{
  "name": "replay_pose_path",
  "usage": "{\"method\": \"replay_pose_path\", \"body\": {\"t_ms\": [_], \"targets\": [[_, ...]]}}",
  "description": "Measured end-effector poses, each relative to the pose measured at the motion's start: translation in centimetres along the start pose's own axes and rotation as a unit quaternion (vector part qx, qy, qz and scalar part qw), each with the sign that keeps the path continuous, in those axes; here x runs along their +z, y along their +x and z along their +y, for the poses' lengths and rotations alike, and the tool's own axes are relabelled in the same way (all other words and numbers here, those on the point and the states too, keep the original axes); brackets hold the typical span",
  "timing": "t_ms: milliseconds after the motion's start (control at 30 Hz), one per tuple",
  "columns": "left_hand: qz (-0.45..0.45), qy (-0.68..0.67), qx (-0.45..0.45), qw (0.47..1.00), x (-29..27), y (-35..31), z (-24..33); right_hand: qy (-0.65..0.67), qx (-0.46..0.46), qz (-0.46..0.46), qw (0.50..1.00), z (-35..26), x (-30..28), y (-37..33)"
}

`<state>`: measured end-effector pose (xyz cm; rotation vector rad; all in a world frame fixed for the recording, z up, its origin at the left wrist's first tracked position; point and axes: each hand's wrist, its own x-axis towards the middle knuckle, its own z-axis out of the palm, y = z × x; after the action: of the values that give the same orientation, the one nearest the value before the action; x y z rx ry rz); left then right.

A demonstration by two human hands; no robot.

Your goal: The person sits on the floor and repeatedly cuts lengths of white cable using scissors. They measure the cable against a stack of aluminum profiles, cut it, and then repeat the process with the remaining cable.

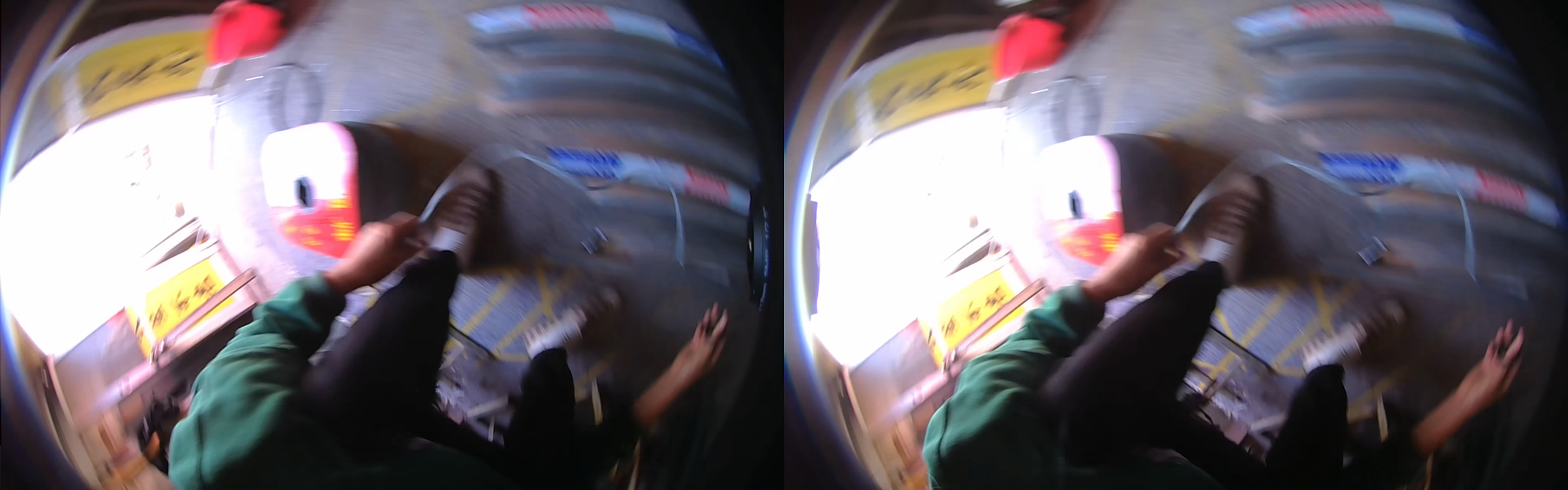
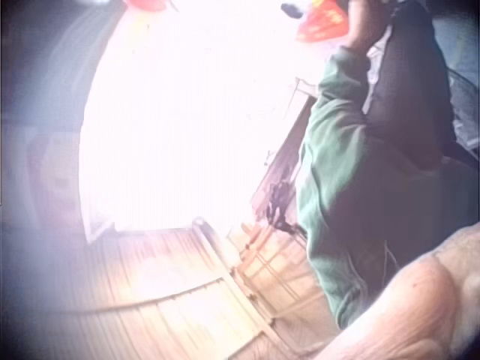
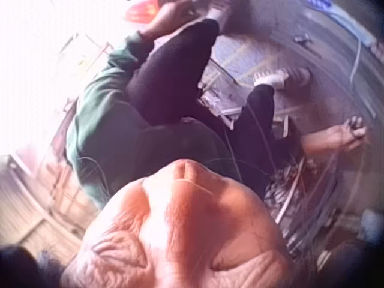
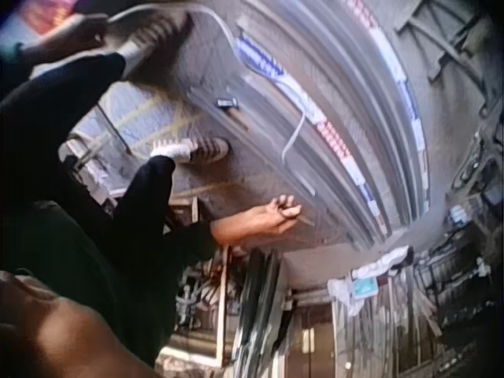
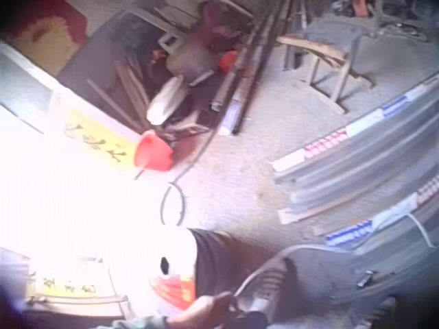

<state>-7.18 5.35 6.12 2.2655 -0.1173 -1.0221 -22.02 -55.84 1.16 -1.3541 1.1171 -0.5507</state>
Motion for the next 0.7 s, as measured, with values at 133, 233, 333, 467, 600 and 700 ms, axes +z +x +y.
{"method": "replay_pose_path", "body": {"t_ms": [133, 233, 333, 467, 600, 700], "targets": [[-0.015, 0.021, 0.015, 1.000, 0.2, -5.1, -0.1, -0.094, 0.033, -0.053, 0.994, 4.5, 6.6, -7.3], [-0.047, 0.162, -0.134, 0.977, -1.7, -11.0, -3.6, -0.159, 0.015, -0.122, 0.980, 5.2, 7.1, -9.3], [0.083, 0.324, -0.202, 0.920, -7.4, -16.2, -9.7, -0.143, 0.027, -0.151, 0.978, 5.2, 7.1, -9.9], [0.299, 0.446, -0.152, 0.830, -20.8, -17.5, -12.1, -0.130, 0.027, -0.170, 0.976, 4.1, 7.4, -11.6], [0.461, 0.354, -0.017, 0.813, -28.1, -10.2, -1.4, -0.153, 0.048, -0.196, 0.967, 2.1, 8.6, -14.4], [0.390, 0.101, 0.218, 0.889, -23.4, -5.1, 8.9, -0.118, 0.056, -0.246, 0.960, 0.8, 9.8, -16.3]]}}
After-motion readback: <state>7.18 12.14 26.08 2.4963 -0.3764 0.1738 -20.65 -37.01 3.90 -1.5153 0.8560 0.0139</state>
